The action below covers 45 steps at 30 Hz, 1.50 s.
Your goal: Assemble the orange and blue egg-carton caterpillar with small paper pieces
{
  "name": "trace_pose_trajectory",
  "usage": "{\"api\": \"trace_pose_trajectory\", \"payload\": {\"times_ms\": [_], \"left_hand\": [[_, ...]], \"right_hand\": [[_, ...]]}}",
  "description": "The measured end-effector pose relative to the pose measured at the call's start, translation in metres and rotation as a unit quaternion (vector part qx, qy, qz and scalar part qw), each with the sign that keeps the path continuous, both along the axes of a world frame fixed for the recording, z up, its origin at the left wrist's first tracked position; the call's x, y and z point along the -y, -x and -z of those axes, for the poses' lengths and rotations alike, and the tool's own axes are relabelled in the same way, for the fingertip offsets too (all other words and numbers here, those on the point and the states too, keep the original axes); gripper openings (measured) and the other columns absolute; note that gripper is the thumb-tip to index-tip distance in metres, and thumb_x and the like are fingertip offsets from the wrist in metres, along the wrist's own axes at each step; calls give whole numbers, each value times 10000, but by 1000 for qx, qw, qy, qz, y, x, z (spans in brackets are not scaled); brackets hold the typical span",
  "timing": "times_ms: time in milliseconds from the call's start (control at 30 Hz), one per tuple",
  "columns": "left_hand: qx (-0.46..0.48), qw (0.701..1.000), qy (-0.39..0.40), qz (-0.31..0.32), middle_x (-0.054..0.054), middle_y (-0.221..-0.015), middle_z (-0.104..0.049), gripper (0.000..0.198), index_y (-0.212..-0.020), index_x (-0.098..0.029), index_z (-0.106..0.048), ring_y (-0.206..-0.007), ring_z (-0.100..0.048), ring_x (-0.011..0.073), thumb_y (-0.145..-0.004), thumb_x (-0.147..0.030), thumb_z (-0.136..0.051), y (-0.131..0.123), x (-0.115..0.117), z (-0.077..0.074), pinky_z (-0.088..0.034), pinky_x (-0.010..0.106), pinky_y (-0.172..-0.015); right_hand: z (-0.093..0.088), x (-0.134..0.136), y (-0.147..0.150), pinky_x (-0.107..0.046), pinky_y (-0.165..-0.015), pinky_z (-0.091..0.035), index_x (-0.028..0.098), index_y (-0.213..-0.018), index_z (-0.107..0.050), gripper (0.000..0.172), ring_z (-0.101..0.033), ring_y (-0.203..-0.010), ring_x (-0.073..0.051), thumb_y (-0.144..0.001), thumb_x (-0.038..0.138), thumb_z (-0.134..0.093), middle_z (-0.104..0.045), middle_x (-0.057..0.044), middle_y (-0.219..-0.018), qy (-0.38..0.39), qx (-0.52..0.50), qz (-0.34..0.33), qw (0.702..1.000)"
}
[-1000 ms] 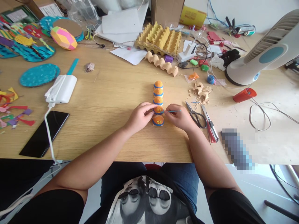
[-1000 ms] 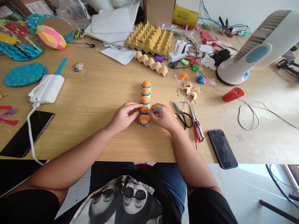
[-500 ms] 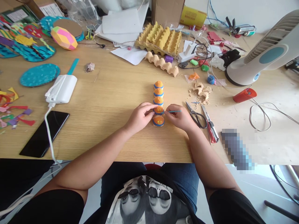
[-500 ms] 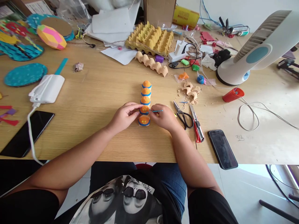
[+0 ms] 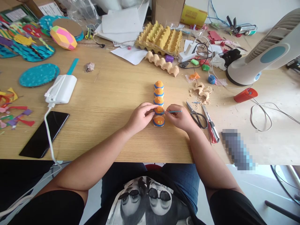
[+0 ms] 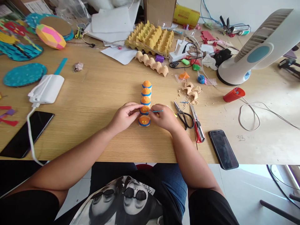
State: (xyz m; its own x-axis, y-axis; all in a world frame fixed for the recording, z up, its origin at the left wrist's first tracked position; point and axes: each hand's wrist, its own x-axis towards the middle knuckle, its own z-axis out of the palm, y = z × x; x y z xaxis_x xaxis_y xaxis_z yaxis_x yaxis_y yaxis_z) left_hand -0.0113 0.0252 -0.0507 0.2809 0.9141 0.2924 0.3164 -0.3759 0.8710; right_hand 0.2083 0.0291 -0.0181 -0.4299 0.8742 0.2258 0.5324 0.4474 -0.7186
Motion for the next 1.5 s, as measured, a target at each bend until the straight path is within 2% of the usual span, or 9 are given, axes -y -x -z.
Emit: {"api": "trace_pose_trajectory", "payload": {"times_ms": [200,567,900,1500], "left_hand": [[2,1000,0,1,87,-1201,-655,335,-1219,-220,-703,-1088,-655,192,-916,-141,-582,0,0,0,-576,325,-894],[-1,1000,0,0,81,-1190,-655,336,-1220,-223,-705,-1080,-654,187,-916,-140,-587,0,0,-1,-574,317,-890],[-2,1000,-4,1,79,-1194,-653,339,-1221,-228,-701,-1092,-653,188,-915,-134,-589,1,0,1,-574,329,-906],[-2,1000,-3,2,86,-1195,-654,334,-1220,-223,-702,-1075,-652,188,-917,-151,-581,1,0,0,-578,320,-881]], "right_hand": [[0,0,1,-287,-635,-375,182,-747,-619,175,-512,-659,-148,-912,224,-581,-600,-23,-715,0,-8,4,1000],[-2,0,-1,-288,-618,-370,187,-687,-572,223,-492,-642,-147,-908,211,-567,-551,-12,-670,-34,-36,22,999],[1,0,-2,-292,-607,-346,182,-679,-585,244,-491,-624,-139,-918,230,-576,-563,-14,-672,-22,-9,0,1000],[3,-1,1,-291,-605,-349,184,-695,-615,260,-496,-640,-147,-933,281,-577,-592,-27,-691,-2,11,12,1000]]}}
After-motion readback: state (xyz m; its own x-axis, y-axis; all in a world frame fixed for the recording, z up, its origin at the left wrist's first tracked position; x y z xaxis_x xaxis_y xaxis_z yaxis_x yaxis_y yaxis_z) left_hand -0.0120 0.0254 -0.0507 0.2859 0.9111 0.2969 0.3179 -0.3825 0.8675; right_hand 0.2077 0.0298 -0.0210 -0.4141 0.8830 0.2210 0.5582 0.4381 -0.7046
